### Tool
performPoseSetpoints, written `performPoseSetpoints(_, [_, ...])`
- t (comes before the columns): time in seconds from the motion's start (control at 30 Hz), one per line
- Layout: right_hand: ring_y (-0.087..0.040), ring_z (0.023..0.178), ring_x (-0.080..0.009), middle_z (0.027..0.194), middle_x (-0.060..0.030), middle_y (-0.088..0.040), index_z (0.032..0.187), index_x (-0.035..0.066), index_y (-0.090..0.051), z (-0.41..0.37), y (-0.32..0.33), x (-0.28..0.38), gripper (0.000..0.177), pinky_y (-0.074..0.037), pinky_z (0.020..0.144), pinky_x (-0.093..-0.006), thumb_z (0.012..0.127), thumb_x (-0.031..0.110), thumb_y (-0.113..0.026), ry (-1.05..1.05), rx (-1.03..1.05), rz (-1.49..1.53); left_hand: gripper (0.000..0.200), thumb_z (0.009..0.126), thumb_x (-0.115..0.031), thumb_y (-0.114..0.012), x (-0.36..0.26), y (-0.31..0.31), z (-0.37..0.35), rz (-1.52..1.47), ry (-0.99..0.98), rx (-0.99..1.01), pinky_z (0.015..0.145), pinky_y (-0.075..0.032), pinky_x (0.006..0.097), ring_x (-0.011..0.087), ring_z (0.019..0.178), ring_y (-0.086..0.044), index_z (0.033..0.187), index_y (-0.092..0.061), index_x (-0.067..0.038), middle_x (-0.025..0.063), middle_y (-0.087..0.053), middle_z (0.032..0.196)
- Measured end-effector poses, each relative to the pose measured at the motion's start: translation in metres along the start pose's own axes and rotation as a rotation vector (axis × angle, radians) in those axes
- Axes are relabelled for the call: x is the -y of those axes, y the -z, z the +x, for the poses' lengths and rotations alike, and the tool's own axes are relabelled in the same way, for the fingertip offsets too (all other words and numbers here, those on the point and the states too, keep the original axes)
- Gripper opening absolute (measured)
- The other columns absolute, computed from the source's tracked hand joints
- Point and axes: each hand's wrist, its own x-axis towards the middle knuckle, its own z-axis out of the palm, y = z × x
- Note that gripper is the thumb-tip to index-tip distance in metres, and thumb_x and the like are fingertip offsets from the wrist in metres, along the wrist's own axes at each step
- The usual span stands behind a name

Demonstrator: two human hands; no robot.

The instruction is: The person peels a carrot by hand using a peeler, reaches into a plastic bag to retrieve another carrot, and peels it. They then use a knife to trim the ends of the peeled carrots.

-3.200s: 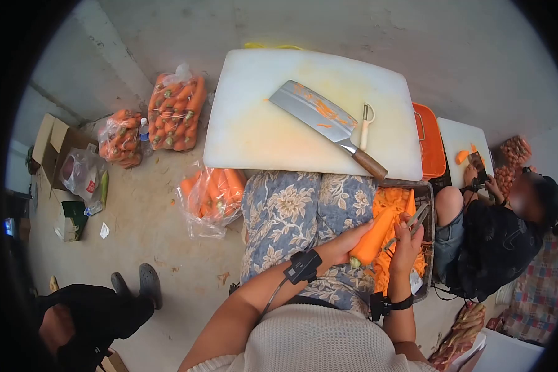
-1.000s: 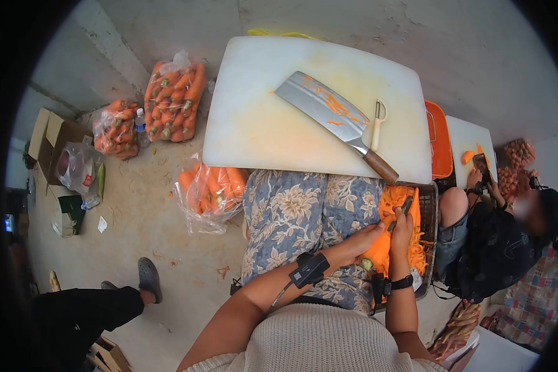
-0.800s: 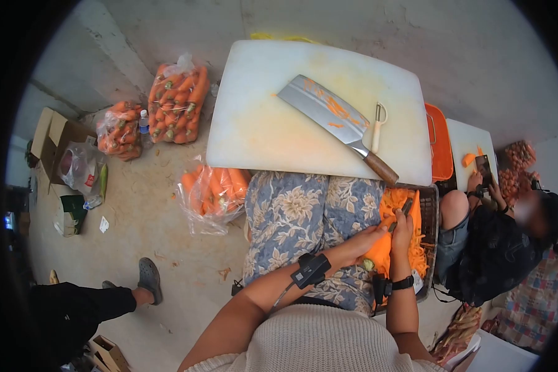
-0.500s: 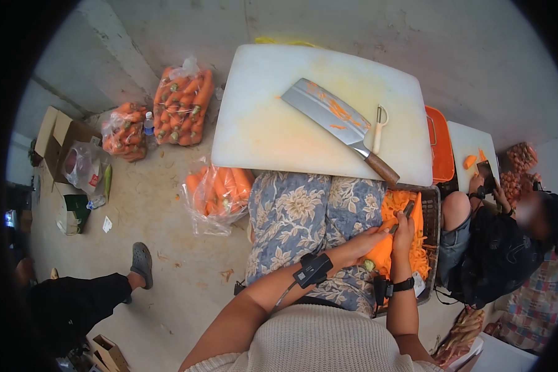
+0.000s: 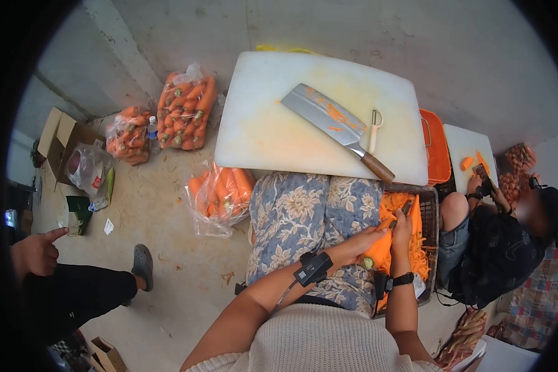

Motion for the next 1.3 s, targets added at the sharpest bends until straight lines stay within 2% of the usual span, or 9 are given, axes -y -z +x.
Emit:
performPoseSetpoints(0.13, [-0.043, 0.047, -0.0102, 0.062, -0.0009, -0.045, 0.075, 0.004, -0.047, 0.023, 0.012, -0.026, 0.023, -0.035, 0.046, -0.0250, 0.085, 0.024, -0.053, 0.007, -0.068, 0.078, 0.043, 0.091, -0.034, -0.043, 0.004, 0.003, 0.001, 0.017, -0.001, 0.041, 0.057, -0.052, 0.0291, 0.0145, 0.077, -0.059, 0.123, -0.037, -0.006, 0.0070, -0.054, 0.098])
performPoseSetpoints(0.23, [-0.051, 0.051, -0.0156, 0.071, -0.0060, -0.051, 0.079, 0.000, -0.050, 0.023, 0.020, -0.031, 0.028, -0.042, 0.052, -0.0286, 0.085, 0.027, -0.052, -0.109, -0.009, -0.047, 0.045, 0.091, -0.032, -0.043, 0.008, 0.004, 0.003, 0.015, -0.011, 0.044, 0.060, -0.052, 0.0289, 0.0151, 0.080, -0.059, 0.125, -0.035, -0.005, 0.0082, -0.053, 0.101])
performPoseSetpoints(0.3, [-0.059, 0.069, -0.0225, 0.090, -0.0129, -0.053, 0.094, -0.004, -0.050, 0.021, 0.023, -0.027, 0.040, -0.045, 0.067, -0.0349, 0.083, 0.034, -0.053, -0.218, 0.090, 0.000, 0.046, 0.091, -0.032, -0.043, 0.006, 0.005, 0.003, 0.035, -0.007, 0.071, 0.062, -0.052, 0.0283, 0.0150, 0.083, -0.058, 0.127, -0.033, -0.004, 0.0082, -0.053, 0.103])
performPoseSetpoints(0.63, [-0.060, 0.071, -0.0249, 0.088, -0.0117, -0.052, 0.095, -0.004, -0.050, 0.017, 0.015, -0.017, 0.042, -0.047, 0.064, -0.0342, 0.082, 0.036, -0.054, -0.203, 0.067, -0.048, 0.046, 0.091, -0.033, -0.043, 0.000, 0.003, -0.001, 0.049, 0.042, 0.066, 0.060, -0.052, 0.0286, 0.0147, 0.083, -0.059, 0.127, -0.032, -0.006, 0.0079, -0.053, 0.104])
performPoseSetpoints(0.7, [-0.060, 0.066, -0.0219, 0.081, -0.0093, -0.050, 0.091, -0.003, -0.049, 0.015, 0.012, -0.015, 0.033, -0.046, 0.054, -0.0324, 0.085, 0.029, -0.052, -0.249, 0.047, 0.107, 0.046, 0.090, -0.033, -0.044, -0.001, 0.002, -0.001, 0.031, 0.036, 0.067, 0.059, -0.053, 0.0290, 0.0148, 0.082, -0.060, 0.126, -0.033, -0.006, 0.0078, -0.053, 0.104])
performPoseSetpoints(0.93, [-0.060, 0.066, -0.0232, 0.081, -0.0083, -0.048, 0.093, -0.002, -0.047, 0.024, 0.017, -0.024, 0.031, -0.047, 0.053, -0.0340, 0.084, 0.028, -0.052, -0.274, 0.021, 0.147, 0.046, 0.090, -0.033, -0.044, -0.002, 0.002, -0.001, 0.023, 0.050, 0.060, 0.062, -0.054, 0.0300, 0.0149, 0.086, -0.059, 0.126, -0.033, -0.006, 0.0080, -0.053, 0.105])
performPoseSetpoints(1.13, [-0.059, 0.064, -0.0208, 0.077, -0.0081, -0.048, 0.089, 0.000, -0.046, 0.041, 0.038, -0.044, 0.026, -0.048, 0.054, -0.0328, 0.084, 0.025, -0.052, -0.132, -0.012, 0.086, 0.048, 0.089, -0.037, -0.046, 0.000, 0.004, 0.000, 0.034, 0.055, 0.085, 0.063, -0.053, 0.0301, 0.0151, 0.086, -0.058, 0.125, -0.035, -0.007, 0.0079, -0.053, 0.104])
performPoseSetpoints(1.2, [-0.057, 0.058, -0.0187, 0.074, -0.0084, -0.049, 0.083, 0.002, -0.046, 0.037, 0.049, -0.050, 0.019, -0.048, 0.051, -0.0327, 0.085, 0.021, -0.052, -0.170, -0.240, -0.077, 0.049, 0.088, -0.039, -0.047, -0.001, 0.008, -0.003, 0.068, 0.065, 0.105, 0.063, -0.051, 0.0305, 0.0152, 0.083, -0.058, 0.124, -0.036, -0.007, 0.0074, -0.053, 0.100])
performPoseSetpoints(1.3, [-0.054, 0.050, -0.0170, 0.068, -0.0070, -0.049, 0.078, 0.003, -0.044, 0.021, 0.069, -0.052, 0.018, -0.046, 0.045, -0.0306, 0.084, 0.018, -0.052, -0.325, -0.287, 0.012, 0.048, 0.087, -0.040, -0.048, -0.001, 0.011, -0.004, -0.049, 0.068, 0.110, 0.062, -0.050, 0.0304, 0.0152, 0.081, -0.057, 0.121, -0.039, -0.007, 0.0071, -0.053, 0.097])
